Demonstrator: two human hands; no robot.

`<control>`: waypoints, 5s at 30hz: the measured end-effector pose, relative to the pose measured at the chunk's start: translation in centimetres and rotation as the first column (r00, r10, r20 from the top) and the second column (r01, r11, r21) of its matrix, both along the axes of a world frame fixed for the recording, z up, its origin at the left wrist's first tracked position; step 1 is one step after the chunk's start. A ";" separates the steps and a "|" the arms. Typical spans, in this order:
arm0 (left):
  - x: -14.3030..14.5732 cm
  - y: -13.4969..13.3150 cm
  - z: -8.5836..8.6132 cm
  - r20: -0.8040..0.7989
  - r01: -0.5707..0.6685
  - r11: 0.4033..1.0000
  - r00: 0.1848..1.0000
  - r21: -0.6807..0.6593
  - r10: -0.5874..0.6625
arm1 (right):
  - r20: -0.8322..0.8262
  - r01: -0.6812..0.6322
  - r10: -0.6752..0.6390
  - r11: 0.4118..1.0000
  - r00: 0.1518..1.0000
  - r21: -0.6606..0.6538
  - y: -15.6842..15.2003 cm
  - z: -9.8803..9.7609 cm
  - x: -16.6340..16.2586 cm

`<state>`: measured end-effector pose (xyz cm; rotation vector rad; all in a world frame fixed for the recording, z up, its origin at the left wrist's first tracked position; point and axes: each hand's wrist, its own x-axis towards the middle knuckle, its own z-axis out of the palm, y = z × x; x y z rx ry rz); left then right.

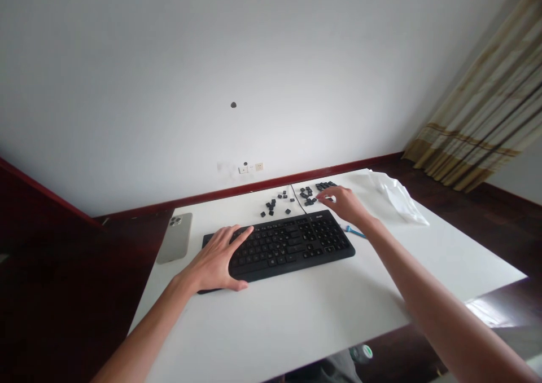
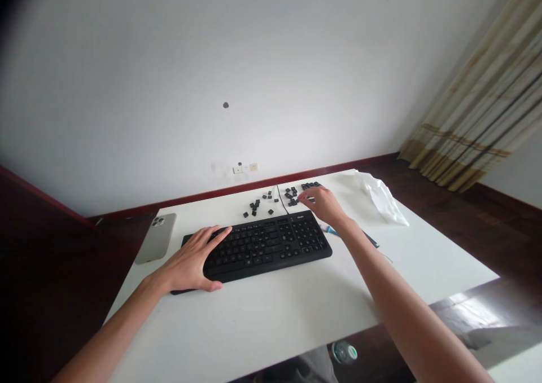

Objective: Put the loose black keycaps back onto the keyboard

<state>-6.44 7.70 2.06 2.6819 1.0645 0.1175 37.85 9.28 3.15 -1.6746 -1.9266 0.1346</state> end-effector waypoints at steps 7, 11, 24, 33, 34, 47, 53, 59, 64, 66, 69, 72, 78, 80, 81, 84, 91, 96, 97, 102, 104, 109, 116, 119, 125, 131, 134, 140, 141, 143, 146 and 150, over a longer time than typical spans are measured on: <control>0.0 0.0 0.1 0.030 -0.014 0.999 0.999 -0.051 0.016 | 0.044 0.015 -0.014 1.000 0.999 -0.026 7.2 0.2 -1.7; 0.4 -0.1 0.7 0.143 0.009 1.000 0.990 -0.014 -0.006 | 0.094 0.103 -0.099 0.994 0.991 -0.037 7.4 -1.0 -3.1; 0.3 0.7 0.1 0.337 -0.060 0.997 0.938 -0.056 0.075 | 0.149 0.164 -0.148 0.981 0.978 -0.102 6.7 -2.6 -3.5; 0.0 1.2 -0.2 0.380 -0.088 0.995 0.920 -0.040 0.096 | -0.028 0.132 -0.133 0.991 0.991 -0.025 5.6 -0.4 -3.9; 0.0 1.2 -0.2 0.381 -0.090 0.995 0.919 -0.043 0.100 | -0.109 0.110 -0.112 0.993 0.988 -0.032 5.1 0.1 -3.9; 1.3 0.4 0.1 0.376 -0.072 0.994 0.926 0.079 0.037 | -0.486 -0.424 0.182 0.783 0.855 -0.454 -0.2 0.7 -3.6; 2.6 -0.1 0.1 0.394 -0.015 0.987 0.918 0.160 -0.050 | -0.478 -0.491 0.226 0.669 0.849 -0.557 -0.3 0.8 -3.4; 3.5 -0.5 -0.1 0.399 0.000 0.983 0.914 0.185 -0.076 | -0.334 -0.384 0.220 0.717 0.916 -0.582 -0.6 1.0 -4.0; 5.5 -1.2 0.3 0.388 0.049 0.979 0.913 0.199 -0.125 | -0.181 -0.332 0.278 0.775 0.943 -0.537 -0.7 1.0 -4.2; 6.9 -1.3 0.8 0.395 0.064 0.978 0.908 0.197 -0.139 | -0.178 -0.335 0.284 0.782 0.942 -0.525 -0.7 0.9 -4.2; 9.7 -0.9 1.6 0.414 0.060 0.979 0.900 0.194 -0.137 | -0.185 -0.357 0.305 0.797 0.934 -0.487 -0.8 0.9 -4.3; 12.9 -0.4 2.1 0.422 0.061 0.982 0.897 0.178 -0.133 | -0.189 -0.374 0.323 0.818 0.927 -0.436 -0.7 0.8 -4.3; 17.6 0.5 1.5 0.314 0.059 0.989 0.944 0.136 -0.099 | -0.172 -0.197 0.164 0.961 0.971 -0.193 0.2 0.0 -2.9; 18.1 0.7 1.3 0.280 0.051 0.990 0.956 0.134 -0.087 | -0.176 -0.156 0.132 0.979 0.975 -0.128 0.5 -0.4 -2.3; 18.2 0.9 1.2 0.263 0.053 0.990 0.961 0.133 -0.087 | -0.178 -0.151 0.131 0.983 0.975 -0.107 0.7 -0.5 -2.1; 18.2 1.3 1.0 0.233 0.081 0.990 0.967 0.119 -0.107 | -0.182 -0.163 0.146 0.983 0.972 -0.083 0.8 -0.8 -2.0; 18.3 1.5 1.0 0.234 0.100 0.989 0.964 0.109 -0.124 | -0.190 -0.187 0.167 0.978 0.968 -0.093 0.3 -0.3 -2.9; 18.7 1.1 0.9 0.238 0.083 0.992 0.966 0.098 -0.104 | -0.188 -0.213 0.190 0.971 0.964 -0.112 0.2 -0.3 -3.0; 18.7 1.0 0.9 0.249 0.073 0.992 0.964 0.100 -0.096 | -0.187 -0.219 0.196 0.969 0.963 -0.111 0.2 -0.3 -2.9; 18.7 0.6 0.6 0.328 0.022 0.999 0.944 0.045 -0.035 | -0.193 -0.226 0.201 0.967 0.960 -0.116 0.2 -0.3 -2.7; 18.5 0.5 0.7 0.338 0.004 1.000 0.941 0.012 -0.008 | -0.195 -0.223 0.196 0.967 0.961 -0.122 0.3 -0.4 -2.6; 18.1 0.6 0.7 0.316 -0.024 1.000 0.948 -0.002 0.023 | -0.186 -0.240 0.215 0.963 0.959 -0.124 0.4 -0.7 -2.6; 18.3 0.5 0.2 0.348 0.023 0.999 0.937 0.034 -0.033 | -0.186 -0.286 0.262 0.951 0.947 -0.117 0.6 -0.9 -2.6; 18.4 0.3 0.0 0.356 0.011 0.998 0.934 0.057 -0.031 | -0.191 -0.283 0.258 0.952 0.947 -0.119 0.6 -0.9 -2.6; 18.3 0.3 -0.3 0.416 -0.017 1.000 0.909 0.010 0.011 | -0.178 -0.274 0.252 0.955 0.951 -0.112 0.5 -0.7 -2.5; 18.2 0.3 -0.5 0.431 -0.036 0.999 0.902 -0.009 0.036 | -0.176 -0.267 0.243 0.956 0.954 -0.123 0.6 -0.8 -2.4; 18.3 0.0 -0.6 0.435 -0.029 0.999 0.900 0.043 0.007 | -0.183 -0.271 0.246 0.954 0.952 -0.131 0.7 -0.9 -2.4; 18.2 -0.5 -0.9 0.407 -0.030 0.993 0.913 0.116 -0.020 | -0.191 -0.302 0.279 0.947 0.941 -0.108 0.7 -1.0 -2.3; 18.2 -0.5 -0.9 0.403 -0.024 0.992 0.915 0.120 -0.026 | -0.189 -0.304 0.281 0.947 0.941 -0.107 0.7 -1.0 -2.3; 18.2 -0.4 -0.9 0.401 -0.022 0.992 0.915 0.126 -0.030 | -0.187 -0.309 0.286 0.945 0.940 -0.106 0.7 -1.1 -2.3; 18.1 -0.4 -0.8 0.404 -0.034 0.991 0.915 0.126 -0.020 | -0.182 -0.315 0.293 0.943 0.939 -0.107 0.6 -1.0 -2.3; 18.0 -0.4 -0.6 0.403 -0.052 0.993 0.915 0.106 0.005 | -0.175 -0.314 0.291 0.942 0.941 -0.117 0.4 -0.8 -2.3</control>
